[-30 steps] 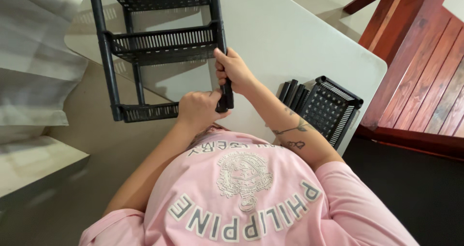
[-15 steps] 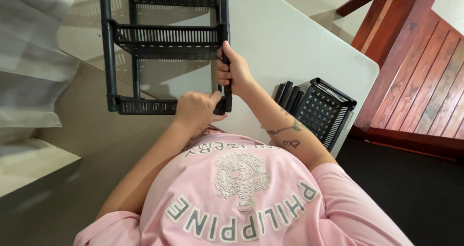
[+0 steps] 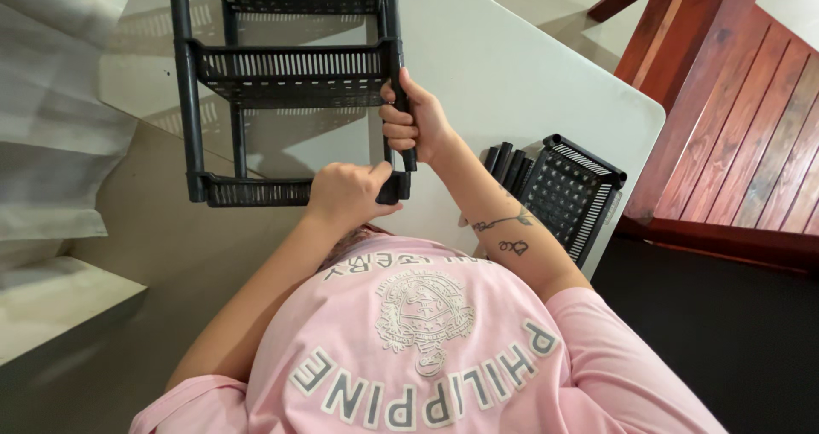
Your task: The person disassembles a black plastic shelving unit on a white table, removing the vertical support rods from the basket trays one by one. The person then stacks the trays and sets the rods aside on the table.
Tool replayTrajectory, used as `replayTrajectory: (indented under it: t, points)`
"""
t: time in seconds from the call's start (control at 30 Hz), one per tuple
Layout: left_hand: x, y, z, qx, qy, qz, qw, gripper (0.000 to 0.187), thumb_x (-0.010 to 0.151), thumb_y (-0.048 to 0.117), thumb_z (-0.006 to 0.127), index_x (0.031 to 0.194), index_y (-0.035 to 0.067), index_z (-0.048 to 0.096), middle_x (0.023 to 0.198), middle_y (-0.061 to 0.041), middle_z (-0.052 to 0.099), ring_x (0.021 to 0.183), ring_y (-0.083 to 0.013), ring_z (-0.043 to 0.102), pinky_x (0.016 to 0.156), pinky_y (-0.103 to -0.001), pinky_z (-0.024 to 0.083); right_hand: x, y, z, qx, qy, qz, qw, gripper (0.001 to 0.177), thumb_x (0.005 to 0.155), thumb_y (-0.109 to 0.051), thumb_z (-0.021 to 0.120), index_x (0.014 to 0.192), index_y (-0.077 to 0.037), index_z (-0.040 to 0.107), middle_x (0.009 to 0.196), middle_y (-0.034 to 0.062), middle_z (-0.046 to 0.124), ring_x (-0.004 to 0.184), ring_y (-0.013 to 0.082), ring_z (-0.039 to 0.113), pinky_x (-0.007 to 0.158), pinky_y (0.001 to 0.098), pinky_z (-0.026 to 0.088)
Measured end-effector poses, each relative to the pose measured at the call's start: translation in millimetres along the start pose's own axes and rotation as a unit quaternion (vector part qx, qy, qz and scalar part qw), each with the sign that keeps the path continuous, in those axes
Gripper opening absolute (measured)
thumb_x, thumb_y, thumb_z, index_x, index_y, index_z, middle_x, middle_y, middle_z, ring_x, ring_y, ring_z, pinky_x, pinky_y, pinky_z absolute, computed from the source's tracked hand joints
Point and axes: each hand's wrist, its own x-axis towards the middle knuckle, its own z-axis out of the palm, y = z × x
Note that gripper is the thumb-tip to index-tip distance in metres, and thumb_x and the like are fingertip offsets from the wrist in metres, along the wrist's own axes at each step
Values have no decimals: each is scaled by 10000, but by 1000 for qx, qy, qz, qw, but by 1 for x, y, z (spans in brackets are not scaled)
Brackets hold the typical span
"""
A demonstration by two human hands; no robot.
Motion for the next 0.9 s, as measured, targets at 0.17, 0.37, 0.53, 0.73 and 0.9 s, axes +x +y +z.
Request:
replayTrajectory:
  t: [0.17, 0.37, 0.53, 0.73, 0.9]
  points:
    - [6, 11, 0, -16, -23, -23, 999, 546, 682, 563, 844, 868, 107, 608, 741, -41, 679, 715, -248, 680, 652, -392, 523, -5, -4, 13, -113, 155, -39, 981, 476, 1049, -598, 428, 948, -140, 510, 568, -38, 340, 422, 76, 262, 379, 246, 213]
    - [2, -6, -13, 17, 122, -10, 992, 463, 829, 449, 822, 1115, 107, 696, 1114, -52, 669, 1130, -266, 570, 957, -495, 422, -17, -32, 4, -357, 285, -107, 883, 264, 1023, -399, 571, 1084, -143, 591, 675, -14, 472, 415, 73, 343, 374, 262, 288]
    - [-15, -80, -37, 15, 230, -87, 969, 244, 919, 254, 801, 1132, 159, 729, 1313, -59, 599, 1317, -331, 511, 1056, -523, 401, -26, -51, -3, -712, 354, -267, 545, 404, 1059, -347, 680, 1317, -70, 540, 995, 126, 618, 849, 280, 596, 708, 390, 480]
    - [-20, -112, -2, -156, 392, -146, 895, 498, 970, 164, 729, 1406, 147, 490, 1399, -200, 493, 1320, -356, 481, 1085, -493, 456, -21, 24, 52, -850, 301, -379, 209, 516, 868, -213, 772, 1348, -126, 600, 1260, 233, 634, 1194, 351, 527, 944, 507, 437]
    - [-13, -124, 40, -705, 287, -367, 535, 406, 940, 340, 728, 1209, 177, 471, 871, -69, 590, 597, -188, 582, 507, -326, 478, -10, 106, 108, -910, 71, -175, 368, 395, 840, -504, 795, 932, -124, 732, 905, 81, 716, 820, 287, 684, 726, 418, 529]
